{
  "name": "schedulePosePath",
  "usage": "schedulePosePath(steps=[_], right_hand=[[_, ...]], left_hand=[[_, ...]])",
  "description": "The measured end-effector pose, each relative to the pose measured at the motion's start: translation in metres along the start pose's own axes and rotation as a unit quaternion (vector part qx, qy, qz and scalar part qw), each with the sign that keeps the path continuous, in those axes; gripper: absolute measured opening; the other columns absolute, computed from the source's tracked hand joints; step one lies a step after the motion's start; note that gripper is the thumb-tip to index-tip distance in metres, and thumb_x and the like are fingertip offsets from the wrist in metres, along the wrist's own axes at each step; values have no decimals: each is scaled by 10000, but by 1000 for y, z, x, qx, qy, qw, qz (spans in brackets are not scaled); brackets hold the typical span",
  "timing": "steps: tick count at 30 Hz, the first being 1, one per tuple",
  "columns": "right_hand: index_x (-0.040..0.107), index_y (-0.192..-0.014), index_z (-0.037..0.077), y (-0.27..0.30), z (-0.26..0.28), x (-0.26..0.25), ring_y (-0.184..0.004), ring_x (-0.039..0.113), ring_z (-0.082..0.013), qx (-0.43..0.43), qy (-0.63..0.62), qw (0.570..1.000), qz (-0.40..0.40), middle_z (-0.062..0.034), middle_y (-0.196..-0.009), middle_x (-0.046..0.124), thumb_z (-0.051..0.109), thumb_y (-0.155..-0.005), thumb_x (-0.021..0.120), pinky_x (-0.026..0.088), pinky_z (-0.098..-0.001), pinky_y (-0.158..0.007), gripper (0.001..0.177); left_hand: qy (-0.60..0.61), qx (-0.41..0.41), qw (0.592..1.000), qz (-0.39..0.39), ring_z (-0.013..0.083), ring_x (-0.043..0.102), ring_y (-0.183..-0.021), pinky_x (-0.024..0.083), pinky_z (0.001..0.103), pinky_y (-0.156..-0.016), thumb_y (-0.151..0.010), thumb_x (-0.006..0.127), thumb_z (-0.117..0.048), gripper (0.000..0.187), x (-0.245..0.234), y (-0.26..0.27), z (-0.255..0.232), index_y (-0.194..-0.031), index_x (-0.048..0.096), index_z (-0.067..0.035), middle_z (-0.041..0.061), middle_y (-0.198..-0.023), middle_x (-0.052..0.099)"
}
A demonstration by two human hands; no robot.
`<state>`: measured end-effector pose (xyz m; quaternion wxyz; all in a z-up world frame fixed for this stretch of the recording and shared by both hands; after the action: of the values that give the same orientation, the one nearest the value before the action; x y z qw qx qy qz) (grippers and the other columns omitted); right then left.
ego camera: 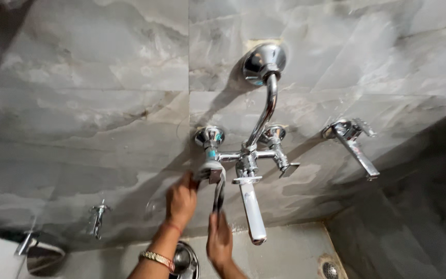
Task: The person wipes a metal soap dish and several bathroom faucets with a cloth, rinsing the cloth in a white bucket containing water.
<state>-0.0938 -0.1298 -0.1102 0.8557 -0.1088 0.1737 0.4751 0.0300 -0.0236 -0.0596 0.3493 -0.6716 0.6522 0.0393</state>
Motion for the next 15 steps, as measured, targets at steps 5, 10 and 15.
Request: schedulePosePath(steps=[5,10,15], right_hand=[[620,-987,74,56,16,17,-485,403,-108,107,-264,959,-1,-4,-597,469,372,-1039,468,314,-304,-438,339],[543,-914,116,58,106,-32,-434,446,-109,-5,-393,919,-39,4,-591,495,401,-1014,397,364,-289,-390,335],[510,-904,93,35,95,-126,-499,411,-86,-148,-321,925,-143,19,-635,475,357,-1099,445,353,-270,-445,335]], left_hand=[[-11,215,972,-95,438,680,-830,526,510,-682,-906,587,-19,212,-73,-83,-91,-1094,661,-81,203,-915,712],[66,189,959,-200,444,675,-822,522,472,-659,-979,540,6,184,-141,-87,-158,-1121,646,-42,227,-887,671],[115,230,949,-183,443,688,-889,531,457,-712,-962,478,43,210,-151,-36,-170,-1122,608,0,237,-922,663]])
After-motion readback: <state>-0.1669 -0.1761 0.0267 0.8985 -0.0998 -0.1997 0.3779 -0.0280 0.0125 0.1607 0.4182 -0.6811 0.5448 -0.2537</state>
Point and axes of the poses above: each hand's wrist, its own y-axis away from the middle knuckle, its own x-axis out of the palm, z = x × y, the point moved 1 cm from there along -y, towards the middle knuckle
